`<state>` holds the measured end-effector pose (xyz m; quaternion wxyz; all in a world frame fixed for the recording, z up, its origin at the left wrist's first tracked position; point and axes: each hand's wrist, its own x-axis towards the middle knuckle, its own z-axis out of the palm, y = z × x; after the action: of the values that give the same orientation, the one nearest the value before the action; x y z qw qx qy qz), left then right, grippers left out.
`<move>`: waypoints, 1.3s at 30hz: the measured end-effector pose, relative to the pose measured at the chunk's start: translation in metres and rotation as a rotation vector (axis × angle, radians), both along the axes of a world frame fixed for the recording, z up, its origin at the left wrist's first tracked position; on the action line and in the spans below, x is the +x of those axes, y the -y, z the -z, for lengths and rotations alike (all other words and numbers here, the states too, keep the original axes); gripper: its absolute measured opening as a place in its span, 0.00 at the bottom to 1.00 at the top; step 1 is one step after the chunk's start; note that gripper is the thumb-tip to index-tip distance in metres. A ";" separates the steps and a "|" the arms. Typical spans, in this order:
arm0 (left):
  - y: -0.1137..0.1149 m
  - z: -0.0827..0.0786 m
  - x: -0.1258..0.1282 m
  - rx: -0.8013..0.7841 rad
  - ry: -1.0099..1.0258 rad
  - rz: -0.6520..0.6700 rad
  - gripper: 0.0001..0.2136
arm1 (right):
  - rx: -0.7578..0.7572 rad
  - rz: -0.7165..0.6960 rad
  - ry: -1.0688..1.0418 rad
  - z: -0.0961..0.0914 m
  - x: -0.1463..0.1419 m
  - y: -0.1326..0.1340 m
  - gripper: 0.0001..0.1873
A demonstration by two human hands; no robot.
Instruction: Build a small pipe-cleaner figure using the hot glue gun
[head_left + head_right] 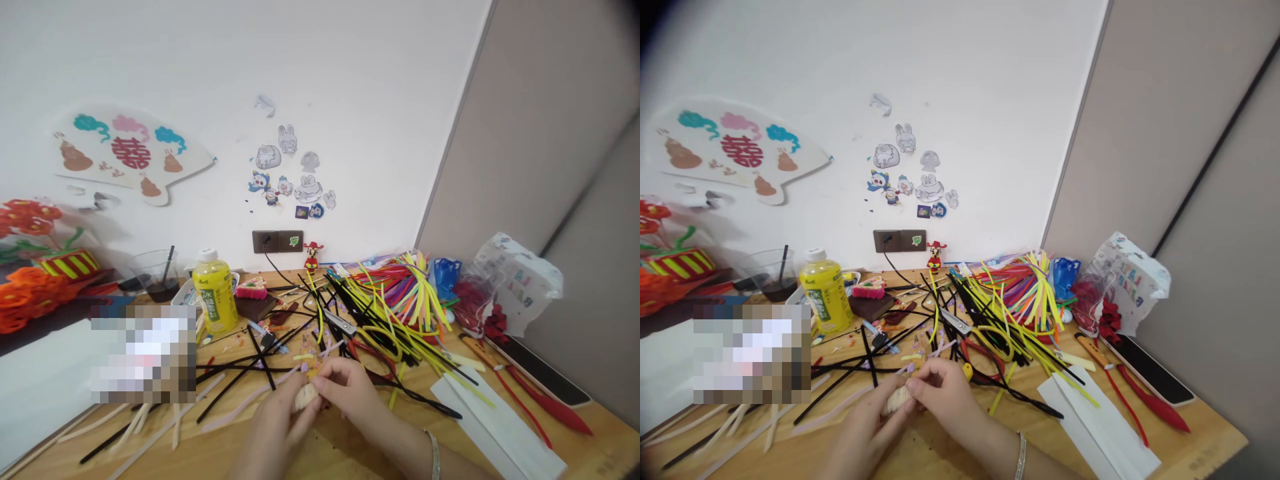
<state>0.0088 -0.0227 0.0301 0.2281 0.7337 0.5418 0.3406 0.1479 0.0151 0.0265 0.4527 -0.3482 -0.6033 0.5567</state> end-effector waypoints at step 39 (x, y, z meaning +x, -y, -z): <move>-0.001 0.004 -0.007 0.258 -0.083 0.003 0.06 | 0.203 0.104 0.190 0.004 0.000 0.006 0.06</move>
<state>0.0013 -0.0220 0.0262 0.1098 0.7712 0.5015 0.3763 0.1484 0.0089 0.0223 0.4545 -0.3827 -0.6777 0.4332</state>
